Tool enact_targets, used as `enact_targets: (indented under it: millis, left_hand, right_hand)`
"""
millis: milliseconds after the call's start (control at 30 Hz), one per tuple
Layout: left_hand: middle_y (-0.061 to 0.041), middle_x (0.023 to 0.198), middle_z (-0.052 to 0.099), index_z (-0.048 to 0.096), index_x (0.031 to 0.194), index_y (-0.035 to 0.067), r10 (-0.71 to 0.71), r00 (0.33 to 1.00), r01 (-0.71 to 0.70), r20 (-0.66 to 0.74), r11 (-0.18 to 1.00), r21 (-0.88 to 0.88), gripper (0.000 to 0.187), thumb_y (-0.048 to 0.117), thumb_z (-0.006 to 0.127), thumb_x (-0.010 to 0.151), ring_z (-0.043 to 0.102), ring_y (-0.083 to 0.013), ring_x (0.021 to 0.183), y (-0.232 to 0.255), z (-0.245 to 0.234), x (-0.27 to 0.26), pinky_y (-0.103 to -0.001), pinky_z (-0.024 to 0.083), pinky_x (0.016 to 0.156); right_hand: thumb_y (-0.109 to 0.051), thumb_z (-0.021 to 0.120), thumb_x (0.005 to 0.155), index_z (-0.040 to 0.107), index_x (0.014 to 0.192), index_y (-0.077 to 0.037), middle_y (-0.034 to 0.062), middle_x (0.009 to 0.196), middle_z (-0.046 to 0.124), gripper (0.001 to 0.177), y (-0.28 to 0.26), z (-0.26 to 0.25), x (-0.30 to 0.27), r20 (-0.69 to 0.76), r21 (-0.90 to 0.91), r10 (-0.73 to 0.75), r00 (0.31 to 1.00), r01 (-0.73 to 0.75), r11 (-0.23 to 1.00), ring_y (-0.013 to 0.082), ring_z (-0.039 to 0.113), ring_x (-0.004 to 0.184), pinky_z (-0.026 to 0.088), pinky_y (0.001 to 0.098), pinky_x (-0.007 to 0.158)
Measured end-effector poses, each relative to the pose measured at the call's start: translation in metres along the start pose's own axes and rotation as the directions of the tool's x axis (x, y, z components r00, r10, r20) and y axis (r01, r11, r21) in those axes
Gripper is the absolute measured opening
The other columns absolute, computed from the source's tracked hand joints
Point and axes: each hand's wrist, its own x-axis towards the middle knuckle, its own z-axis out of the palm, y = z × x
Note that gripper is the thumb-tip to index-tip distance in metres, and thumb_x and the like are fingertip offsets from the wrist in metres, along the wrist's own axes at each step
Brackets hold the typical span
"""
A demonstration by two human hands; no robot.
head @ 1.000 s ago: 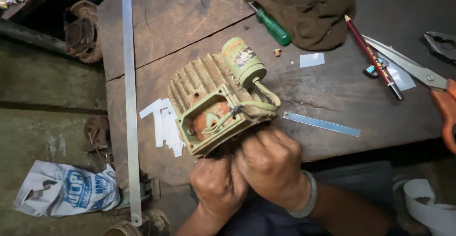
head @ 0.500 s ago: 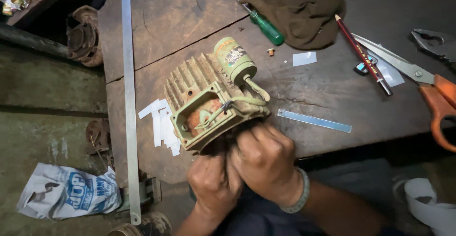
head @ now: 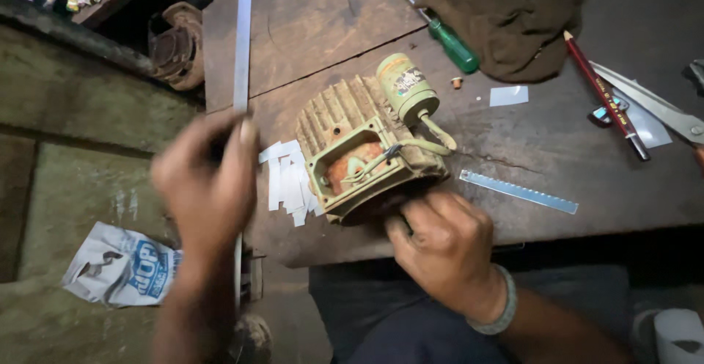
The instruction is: The person manipulates an electric motor housing on a workbench, handling small white insulation strips and placing them into the slots of the motor's stator core by hand.
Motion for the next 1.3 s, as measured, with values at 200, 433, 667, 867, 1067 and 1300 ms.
enact_targets:
  millis: [200, 433, 667, 867, 1067, 1300]
  left_hand:
    - [-0.006, 0.081, 0.075, 0.078, 0.102, -0.004, -0.291, 0.556, 0.545, 0.778, 0.835, -0.077, 0.020, 0.007, 0.071, 0.086, 0.065, -0.0105, 0.063, -0.073, 0.056, 0.115, -0.027, 0.052, 0.054]
    - [-0.010, 0.085, 0.077, 0.078, 0.094, -0.009, -0.036, 0.278, 0.340, 0.960, 0.938, -0.063, 0.027, 0.012, 0.080, 0.078, 0.065, -0.0145, 0.073, -0.120, 0.099, 0.124, -0.031, 0.056, 0.066]
    - [-0.016, 0.122, 0.072, 0.065, 0.123, -0.007, -0.100, 0.373, 0.160, 0.922, 0.986, 0.043, 0.062, 0.031, 0.083, 0.078, 0.066, -0.0201, 0.110, -0.135, 0.104, 0.118, -0.033, 0.055, 0.094]
    - [-0.012, 0.126, 0.070, 0.059, 0.132, -0.004, -0.110, 0.380, 0.339, 0.918, 0.940, -0.028, 0.065, 0.028, 0.082, 0.079, 0.066, -0.0168, 0.111, -0.141, 0.113, 0.114, -0.031, 0.055, 0.093]
    - [-0.010, 0.116, 0.076, 0.064, 0.131, -0.003, -0.106, 0.335, 0.641, 0.936, 0.754, -0.144, 0.058, 0.019, 0.079, 0.080, 0.070, -0.0143, 0.100, -0.122, 0.111, 0.104, -0.028, 0.058, 0.089]
    - [-0.017, 0.107, 0.075, 0.070, 0.116, -0.012, -0.089, 0.322, 0.719, 0.942, 0.670, -0.183, 0.045, 0.007, 0.084, 0.078, 0.071, -0.0200, 0.090, -0.122, 0.094, 0.099, -0.034, 0.060, 0.080]
  right_hand:
    - [-0.010, 0.079, 0.074, 0.062, 0.070, -0.005, 0.0139, 0.069, 0.057, 0.018, -0.003, 0.004, 0.000, -0.059, -0.035, 0.010, 0.998, -0.013, 0.999, 0.0358, 0.060, 0.064, 0.048, 0.0471, 0.057]
    - [-0.009, 0.079, 0.070, 0.057, 0.066, -0.006, 0.0136, 0.067, 0.055, 0.023, 0.001, 0.001, 0.002, -0.053, -0.010, 0.006, 0.999, -0.007, 1.000, 0.0359, 0.060, 0.063, 0.048, 0.0475, 0.056]
    - [-0.009, 0.079, 0.071, 0.055, 0.066, -0.006, 0.0128, 0.067, 0.054, 0.024, 0.003, 0.002, 0.002, -0.055, 0.002, 0.000, 0.999, 0.000, 1.000, 0.0349, 0.060, 0.064, 0.049, 0.0466, 0.057]
    - [-0.008, 0.079, 0.072, 0.054, 0.066, -0.005, 0.0126, 0.066, 0.053, 0.025, 0.002, 0.001, 0.001, -0.043, 0.016, 0.010, 0.999, -0.010, 1.000, 0.0341, 0.059, 0.063, 0.048, 0.0462, 0.056]
    - [-0.008, 0.078, 0.072, 0.056, 0.068, -0.006, 0.0131, 0.068, 0.053, 0.022, 0.002, 0.000, 0.000, -0.058, 0.010, -0.011, 0.998, 0.012, 1.000, 0.0351, 0.059, 0.064, 0.048, 0.0467, 0.058]
    - [-0.009, 0.078, 0.072, 0.057, 0.066, -0.005, 0.0139, 0.068, 0.055, 0.022, 0.002, 0.003, -0.003, -0.072, -0.026, -0.001, 0.997, 0.000, 1.000, 0.0354, 0.059, 0.064, 0.048, 0.0466, 0.058]
